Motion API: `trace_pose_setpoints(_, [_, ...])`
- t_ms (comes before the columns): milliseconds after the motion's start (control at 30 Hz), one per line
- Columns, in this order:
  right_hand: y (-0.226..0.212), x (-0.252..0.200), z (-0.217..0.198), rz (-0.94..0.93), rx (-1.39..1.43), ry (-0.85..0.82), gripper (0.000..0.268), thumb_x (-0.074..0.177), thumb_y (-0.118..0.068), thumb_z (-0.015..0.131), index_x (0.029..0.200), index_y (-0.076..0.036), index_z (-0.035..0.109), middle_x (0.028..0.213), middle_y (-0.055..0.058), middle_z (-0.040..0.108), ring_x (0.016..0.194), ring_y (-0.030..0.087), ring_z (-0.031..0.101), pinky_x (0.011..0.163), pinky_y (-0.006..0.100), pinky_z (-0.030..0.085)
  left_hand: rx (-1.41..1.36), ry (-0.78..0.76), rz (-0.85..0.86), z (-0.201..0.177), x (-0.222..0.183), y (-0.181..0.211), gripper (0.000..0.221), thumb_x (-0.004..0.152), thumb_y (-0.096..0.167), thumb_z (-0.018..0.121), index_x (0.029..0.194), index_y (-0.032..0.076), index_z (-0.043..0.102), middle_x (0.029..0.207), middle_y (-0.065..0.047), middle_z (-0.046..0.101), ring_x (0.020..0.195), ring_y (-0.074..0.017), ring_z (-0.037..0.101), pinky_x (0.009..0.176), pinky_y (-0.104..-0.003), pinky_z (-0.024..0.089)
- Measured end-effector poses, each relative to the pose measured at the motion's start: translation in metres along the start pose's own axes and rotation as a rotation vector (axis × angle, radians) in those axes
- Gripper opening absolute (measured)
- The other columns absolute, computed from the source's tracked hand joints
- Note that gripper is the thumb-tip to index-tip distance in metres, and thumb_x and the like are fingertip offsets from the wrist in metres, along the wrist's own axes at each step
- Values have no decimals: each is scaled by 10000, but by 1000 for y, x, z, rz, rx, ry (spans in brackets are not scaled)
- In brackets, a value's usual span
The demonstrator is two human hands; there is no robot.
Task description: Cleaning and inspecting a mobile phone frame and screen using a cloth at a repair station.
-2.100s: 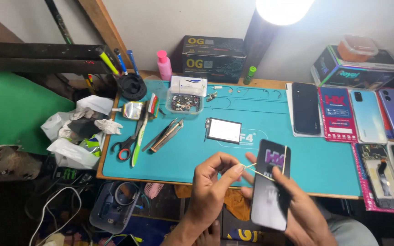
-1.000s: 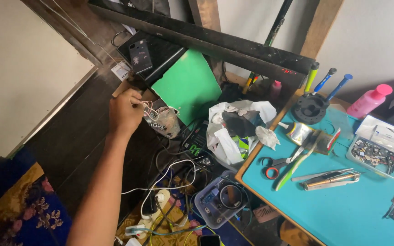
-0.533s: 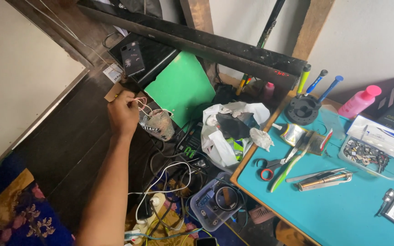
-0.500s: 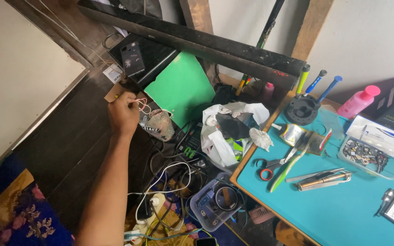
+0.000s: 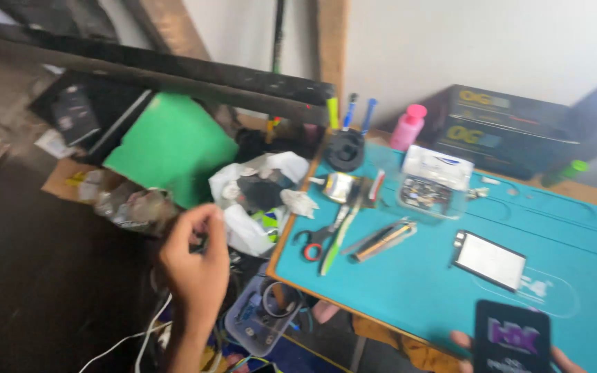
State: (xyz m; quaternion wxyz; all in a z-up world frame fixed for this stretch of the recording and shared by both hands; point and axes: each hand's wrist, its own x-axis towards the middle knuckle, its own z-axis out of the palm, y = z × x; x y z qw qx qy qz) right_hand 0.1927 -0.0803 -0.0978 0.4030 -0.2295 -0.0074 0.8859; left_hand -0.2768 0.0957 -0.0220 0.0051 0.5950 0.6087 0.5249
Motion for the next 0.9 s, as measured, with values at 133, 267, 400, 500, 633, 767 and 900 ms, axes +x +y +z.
trace_pose_setpoints(133, [17,-18,45,-101,48,221,956,968,-708,541,1623,-17,461,1408,261,754,1248,453,755,1051,572,578,-359,-411,86,38,-48,137,86,1004,125,716,1025,67,776,942,-54,769,844,-203,697,832,-331,551])
trace_pose_setpoints(267, [10,-28,60,-227,-85,-84,714,1080,-590,411,1592,-96,459,1508,329,678,1357,504,718,1172,574,504,-688,-797,207,88,-80,215,213,1003,153,690,1186,60,748,1150,-113,751,1077,-294,721,1007,-421,509])
trace_pose_setpoints(400, [-1,-44,112,-225,100,461,763,1100,-578,329,1566,-2,510,1472,395,586,1284,562,558,1160,641,399,-754,-929,236,134,-106,257,256,971,178,716,1197,72,770,1162,-69,757,1128,-273,693,1061,-408,501])
trace_pose_setpoints(500, [-11,-57,135,-165,257,805,805,1113,-565,281,1550,47,568,1444,452,550,1229,626,477,1147,705,354,-687,-1191,9,146,-115,288,239,925,301,736,1104,180,838,1144,1,823,1214,-201,695,1060,-362,520])
trace_pose_setpoints(633, [-11,-80,106,-233,245,711,750,1100,-578,322,1501,-22,627,1283,435,601,1101,598,555,1064,691,430,-688,-1189,-141,152,-128,316,101,882,207,770,947,183,844,1008,22,829,1055,-139,757,896,-311,563])
trace_pose_setpoints(767, [-15,-92,87,-253,312,687,669,1107,-573,405,1404,-50,699,1233,426,659,1068,549,626,1025,661,498,-768,-951,99,166,-149,326,30,876,112,815,894,124,836,958,-31,806,982,-192,732,912,-362,565])
trace_pose_setpoints(900, [-21,-99,85,-403,335,648,555,1137,-511,437,1375,-99,724,1146,190,714,1108,460,676,1006,682,520,-783,-938,139,165,-164,335,43,900,112,814,922,144,834,1117,-60,768,1132,-231,675,877,-355,588])
